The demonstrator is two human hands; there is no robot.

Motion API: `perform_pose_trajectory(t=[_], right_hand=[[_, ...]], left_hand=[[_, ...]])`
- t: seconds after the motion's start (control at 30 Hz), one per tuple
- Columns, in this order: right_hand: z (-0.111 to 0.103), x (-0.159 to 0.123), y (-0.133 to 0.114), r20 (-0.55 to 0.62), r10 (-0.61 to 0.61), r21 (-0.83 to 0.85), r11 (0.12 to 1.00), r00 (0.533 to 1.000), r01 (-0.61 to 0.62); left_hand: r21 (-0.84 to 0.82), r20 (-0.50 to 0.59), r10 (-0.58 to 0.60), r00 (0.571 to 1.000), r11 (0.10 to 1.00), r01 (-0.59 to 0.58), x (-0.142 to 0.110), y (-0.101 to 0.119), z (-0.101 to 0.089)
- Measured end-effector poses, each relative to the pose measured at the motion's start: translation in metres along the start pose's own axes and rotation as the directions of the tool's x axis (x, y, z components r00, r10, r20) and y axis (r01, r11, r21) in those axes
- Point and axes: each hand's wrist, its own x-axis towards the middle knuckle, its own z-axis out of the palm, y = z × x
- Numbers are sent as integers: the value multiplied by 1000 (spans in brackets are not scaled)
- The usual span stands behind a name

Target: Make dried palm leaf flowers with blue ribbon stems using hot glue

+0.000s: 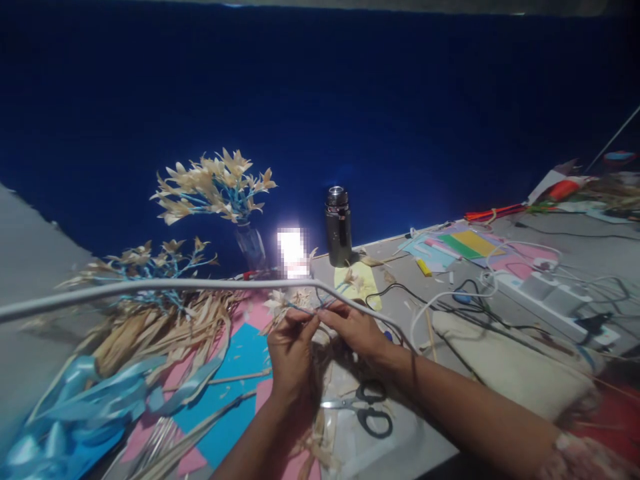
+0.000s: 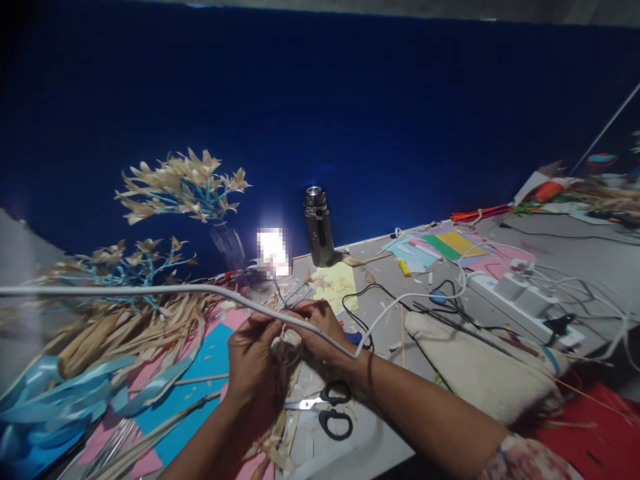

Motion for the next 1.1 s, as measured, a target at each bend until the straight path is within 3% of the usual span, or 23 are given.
perform_pose_trajectory(t=[0.13,0.3,0.4,0.47,0.53,0.67,0.73,0.8,0.9,1.0,1.1], right_hand=[[4,-1,5,-64,-61,30,998,996,63],[7,2,8,-25,-36,115,993,999,39],[5,4,8,66,-82,58,995,994,78],[1,3,6,120,-161,-81,982,980,171],[-3,0,3,144,-266,-293,909,953,298],[-3,-3,-17,212,-467,-604,628,858,491],[4,-1,-31,282,-441,-735,472,852,487],[11,4,-44,291,-326,-845,353,900,401],[19,13,-54,304,-185,-891,292,934,348],[21,16,-50,306,-172,-900,269,936,343],[19,13,-36,301,-240,-912,211,923,352]], left_hand=[[131,-12,75,997,989,-73,-4,1,4],[154,-66,99,993,984,-88,-3,0,4],[104,-91,93,991,991,-84,3,-3,0],[47,-84,73,994,996,-69,8,-3,-3],[29,-63,52,997,998,-50,12,-2,-7],[125,25,162,986,979,-164,18,2,-16],[231,68,223,972,945,-233,19,3,-19],[366,58,279,959,888,-280,19,4,-21],[445,41,318,947,843,-302,17,6,-20],[269,29,179,983,946,-181,15,8,-16],[122,4,47,999,991,-48,17,7,-12]])
